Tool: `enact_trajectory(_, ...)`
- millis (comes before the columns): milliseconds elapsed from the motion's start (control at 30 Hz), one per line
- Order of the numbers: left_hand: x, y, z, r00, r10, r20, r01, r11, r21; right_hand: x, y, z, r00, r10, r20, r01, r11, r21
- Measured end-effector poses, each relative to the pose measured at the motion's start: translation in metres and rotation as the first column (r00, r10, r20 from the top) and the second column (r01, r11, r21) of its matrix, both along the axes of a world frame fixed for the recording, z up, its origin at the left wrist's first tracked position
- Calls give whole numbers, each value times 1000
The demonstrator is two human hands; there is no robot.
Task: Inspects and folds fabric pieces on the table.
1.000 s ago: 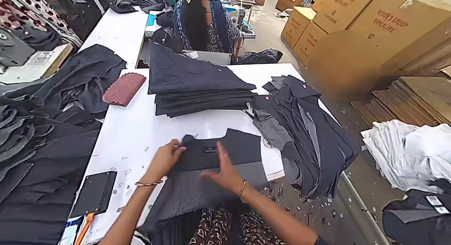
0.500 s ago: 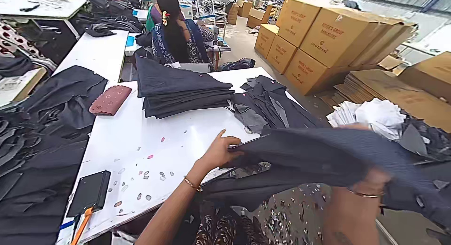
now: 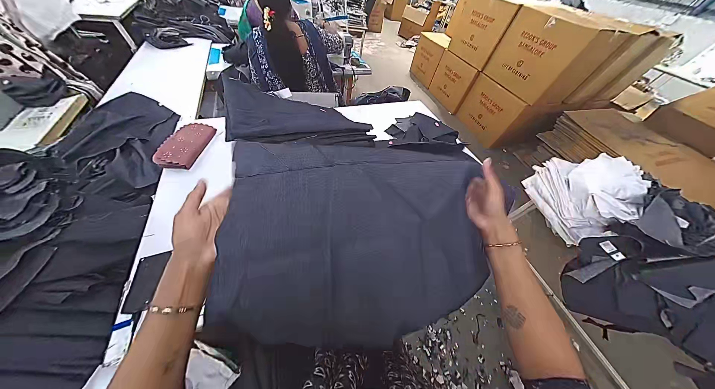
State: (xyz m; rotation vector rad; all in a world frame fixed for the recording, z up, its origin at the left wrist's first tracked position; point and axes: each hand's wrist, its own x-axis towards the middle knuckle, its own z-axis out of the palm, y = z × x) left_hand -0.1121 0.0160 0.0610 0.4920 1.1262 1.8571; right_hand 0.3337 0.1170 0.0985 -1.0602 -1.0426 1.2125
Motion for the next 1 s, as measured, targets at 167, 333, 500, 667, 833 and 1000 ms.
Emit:
enact_trajectory(167, -58, -104, -118, 801, -554, -229, 347, 740, -576, 36, -28, -135, 769, 549, 327, -281, 751, -597)
enact_trajectory(333, -88, -105, -81, 852, -380, -361, 345, 925, -162, 22, -27, -73, 982, 151, 116, -104, 936, -338)
enact_trajectory(500, -79, -1, -16, 924, 38, -381, -68, 996, -66, 1, 42, -13, 962, 21, 274, -17, 1000, -17)
enact_trajectory(667, -106, 27, 29, 938, 140, -318, -55, 963, 262, 0, 37, 69, 968, -2, 251, -80, 945, 318)
enact_trajectory(833, -230, -8, -46, 615, -224, -756, 708, 578, 405, 55, -19, 83, 754, 57, 654, -353, 876, 330)
enact_trajectory(1000, -119, -84, -60, 370, -316, -874, 127, 949, -289, 74, -58, 13, 315, 181, 931, -404, 914, -41)
